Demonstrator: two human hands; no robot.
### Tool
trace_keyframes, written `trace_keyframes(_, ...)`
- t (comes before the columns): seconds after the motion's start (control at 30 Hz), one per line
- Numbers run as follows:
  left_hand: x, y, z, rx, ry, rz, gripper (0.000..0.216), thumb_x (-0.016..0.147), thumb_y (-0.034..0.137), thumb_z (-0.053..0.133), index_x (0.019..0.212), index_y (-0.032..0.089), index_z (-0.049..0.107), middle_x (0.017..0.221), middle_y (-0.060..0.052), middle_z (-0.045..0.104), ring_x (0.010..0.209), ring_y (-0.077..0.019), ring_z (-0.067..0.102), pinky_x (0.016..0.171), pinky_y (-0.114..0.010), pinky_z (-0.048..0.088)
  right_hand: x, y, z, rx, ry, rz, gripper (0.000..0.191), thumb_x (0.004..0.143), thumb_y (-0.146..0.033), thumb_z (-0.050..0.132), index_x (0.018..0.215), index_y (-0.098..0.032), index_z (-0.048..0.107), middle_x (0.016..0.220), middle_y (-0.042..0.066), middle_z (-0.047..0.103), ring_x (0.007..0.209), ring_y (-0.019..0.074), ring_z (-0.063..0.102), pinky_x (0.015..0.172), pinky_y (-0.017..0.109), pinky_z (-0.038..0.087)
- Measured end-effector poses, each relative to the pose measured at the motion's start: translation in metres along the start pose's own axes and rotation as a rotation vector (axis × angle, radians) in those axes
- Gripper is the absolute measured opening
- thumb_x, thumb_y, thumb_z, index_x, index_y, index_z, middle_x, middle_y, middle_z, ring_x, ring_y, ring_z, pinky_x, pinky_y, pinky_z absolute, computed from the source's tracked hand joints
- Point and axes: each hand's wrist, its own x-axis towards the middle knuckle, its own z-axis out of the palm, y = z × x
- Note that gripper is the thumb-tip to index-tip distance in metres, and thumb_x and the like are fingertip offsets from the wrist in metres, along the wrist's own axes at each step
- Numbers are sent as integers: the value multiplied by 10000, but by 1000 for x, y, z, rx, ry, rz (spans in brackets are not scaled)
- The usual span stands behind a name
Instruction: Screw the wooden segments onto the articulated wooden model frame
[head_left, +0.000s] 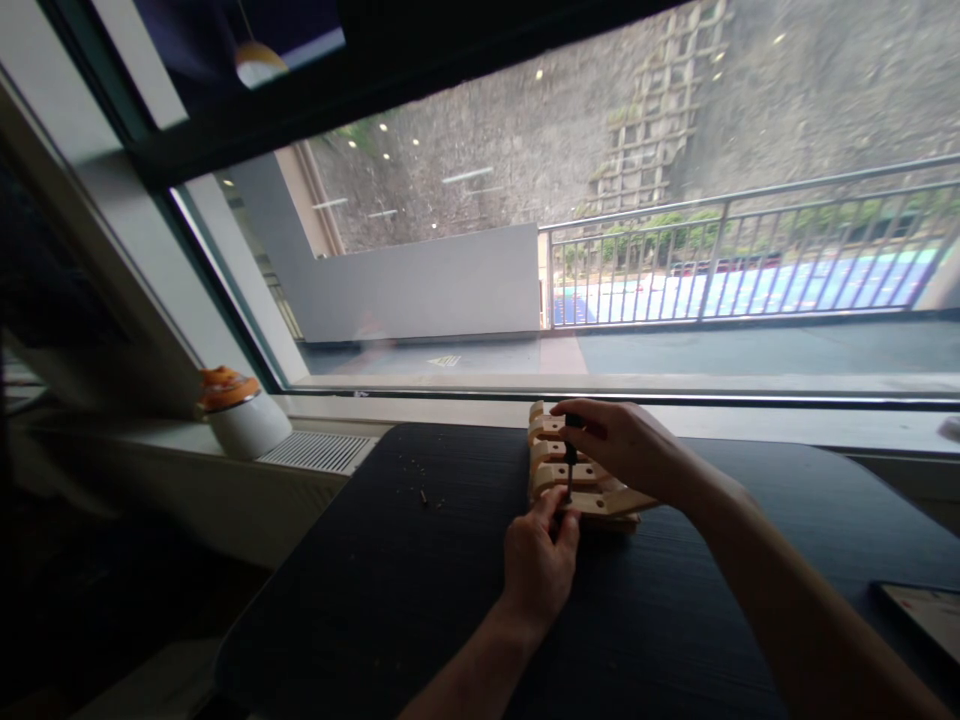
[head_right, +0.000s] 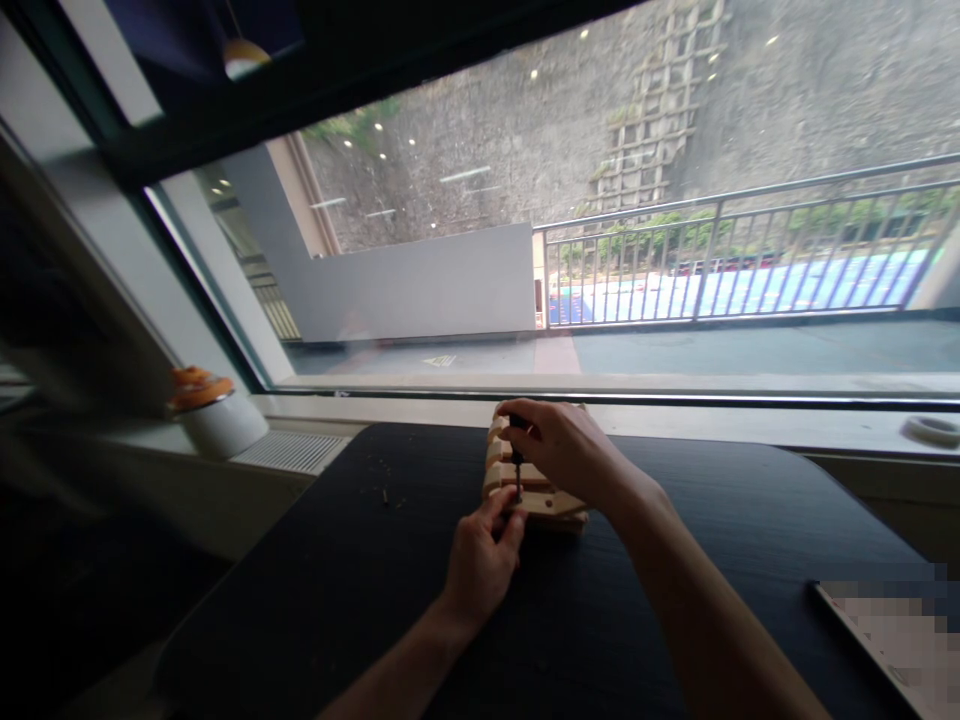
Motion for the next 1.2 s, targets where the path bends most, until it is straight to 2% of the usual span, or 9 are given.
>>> trace_keyframes(0.2, 1, -2, 1, 1, -2, -9, 332, 892, 342, 478, 1167, 226, 624, 703, -17, 716, 562, -153, 652, 607, -239, 532, -2, 0, 1, -7, -38, -6, 393, 849, -243, 454, 1187, -209, 650, 659, 14, 675, 521, 124, 542, 519, 227, 359)
trace_keyframes(0.37, 0, -1, 1, -4, -4, -18, 327, 895, 345, 471, 1151, 222, 633, 672, -14, 706, 546, -150, 648, 609, -238, 532, -3, 2, 0, 7, -46, 12, 401, 866, -292, 466, 1222, -200, 625, 616, 3, 658, 500, 127, 531, 505, 233, 348)
trace_keyframes(0.57, 0, 1, 0, -1, -1, -23, 327, 891, 342, 478, 1151, 219, 635, 660, -14, 703, 559, -155, 654, 609, -239, 536, -1, 1, -1, 52, -34, 31, 318, 848, -323, 527, 1115, -211, 659, 681, 9, 682, 568, 138, 583, 530, 234, 376)
trace_keyframes(0.67, 0, 1, 0, -2, -6, -14, 330, 893, 346, 477, 1160, 226, 631, 672, -11, 708, 563, -155, 655, 608, -238, 538, -1, 0, -3, 37, -33, 48, 287, 832, -388, 556, 1017, -197, 664, 653, 8, 661, 553, 136, 565, 509, 232, 369)
trace_keyframes(0.83, 0, 0, 0, -5, -1, -4, 329, 898, 342, 474, 1168, 232, 627, 710, -19, 720, 588, -159, 665, 615, -242, 541, -2, -3, -1, 48, -33, 53, 230, 838, -387, 554, 936, -193, 630, 675, 9, 648, 559, 128, 552, 509, 229, 369)
trace_keyframes(1.0, 0, 0, 0, 8, 15, 1, 331, 887, 335, 489, 1164, 224, 631, 763, -31, 732, 619, -166, 676, 610, -242, 544, -2, -7, 7, 73, -33, 20, 213, 853, -341, 529, 979, -196, 620, 656, -4, 626, 541, 123, 530, 510, 225, 353)
trace_keyframes(1.2, 0, 1, 0, 15, 15, -6, 327, 883, 333, 491, 1156, 222, 635, 807, -36, 738, 612, -158, 675, 607, -234, 542, -1, -7, 8, 21, -53, 17, 330, 862, -290, 487, 1143, -211, 642, 596, -10, 589, 506, 117, 482, 500, 226, 315)
